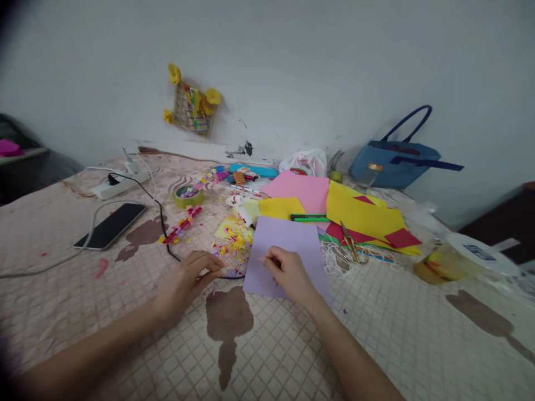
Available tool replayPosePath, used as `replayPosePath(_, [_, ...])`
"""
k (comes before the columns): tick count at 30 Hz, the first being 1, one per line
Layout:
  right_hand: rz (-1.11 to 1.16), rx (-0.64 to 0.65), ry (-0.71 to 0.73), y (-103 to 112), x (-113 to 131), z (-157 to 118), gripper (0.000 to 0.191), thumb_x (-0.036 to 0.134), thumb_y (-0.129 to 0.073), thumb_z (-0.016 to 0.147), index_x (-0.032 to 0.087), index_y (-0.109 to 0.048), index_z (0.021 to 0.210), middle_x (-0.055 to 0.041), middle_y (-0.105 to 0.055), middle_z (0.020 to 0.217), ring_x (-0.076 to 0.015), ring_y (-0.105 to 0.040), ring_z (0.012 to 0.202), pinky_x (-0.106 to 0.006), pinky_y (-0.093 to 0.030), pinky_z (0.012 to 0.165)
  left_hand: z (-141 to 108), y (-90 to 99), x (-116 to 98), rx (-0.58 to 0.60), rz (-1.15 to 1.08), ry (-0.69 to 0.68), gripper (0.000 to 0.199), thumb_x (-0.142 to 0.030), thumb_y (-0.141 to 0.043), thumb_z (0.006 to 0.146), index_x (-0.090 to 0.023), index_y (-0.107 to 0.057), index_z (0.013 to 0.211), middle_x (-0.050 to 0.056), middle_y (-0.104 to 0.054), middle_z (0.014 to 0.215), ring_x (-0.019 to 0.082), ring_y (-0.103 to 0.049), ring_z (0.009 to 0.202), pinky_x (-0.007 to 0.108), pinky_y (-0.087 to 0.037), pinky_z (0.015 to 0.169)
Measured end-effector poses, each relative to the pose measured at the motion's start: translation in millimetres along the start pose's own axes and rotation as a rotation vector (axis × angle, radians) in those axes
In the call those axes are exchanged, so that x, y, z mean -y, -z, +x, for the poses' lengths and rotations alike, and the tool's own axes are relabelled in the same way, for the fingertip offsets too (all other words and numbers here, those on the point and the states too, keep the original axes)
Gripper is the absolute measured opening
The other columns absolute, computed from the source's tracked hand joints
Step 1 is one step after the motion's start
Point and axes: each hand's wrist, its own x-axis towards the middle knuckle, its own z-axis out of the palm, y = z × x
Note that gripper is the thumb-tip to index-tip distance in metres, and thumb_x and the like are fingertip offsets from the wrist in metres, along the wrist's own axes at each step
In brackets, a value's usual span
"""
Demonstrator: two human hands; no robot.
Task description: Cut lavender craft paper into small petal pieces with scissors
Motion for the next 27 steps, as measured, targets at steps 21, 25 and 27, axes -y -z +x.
replayPosePath(21, [-0.385,0.034,0.065,46,-24,-1,0.015,0.029,-0.055,0.079,0.021,-0.059,0.091,-0.0043,-0.065,0.081,-0.0170,-0.059,0.069,-0.029,-0.046,0.061,-7,-8.7,-4,0.138,-0.011,0.041,0.009,-0.021,-0.048,0.085,-0.017,-0.056,0.081,0.004,-0.060,0.081,0.015,-0.054,0.078,0.028,-0.043,0.072])
replayPosePath(25, [-0.395,0.045,0.085,49,-26,-1,0.015,0.029,-0.055,0.079,0.021,-0.059,0.091,-0.0053,-0.063,0.087,-0.0174,-0.059,0.074,-0.030,-0.047,0.063,-8,-8.4,-11,0.223,-0.057,0.008,0.014,-0.021,-0.044,0.086,-0.018,-0.056,0.081,0.003,-0.060,0.080,0.014,-0.054,0.078,0.026,-0.043,0.070])
replayPosePath(27, [-0.410,0.038,0.105,48,-26,0,0.014,0.029,-0.054,0.079,0.021,-0.058,0.091,-0.0052,-0.062,0.088,-0.0175,-0.059,0.074,-0.030,-0.048,0.064,-8,-6.7,-16,0.242,-0.059,-0.026,0.016,-0.025,-0.044,0.087,-0.018,-0.056,0.080,0.003,-0.061,0.078,0.014,-0.055,0.076,0.026,-0.043,0.069])
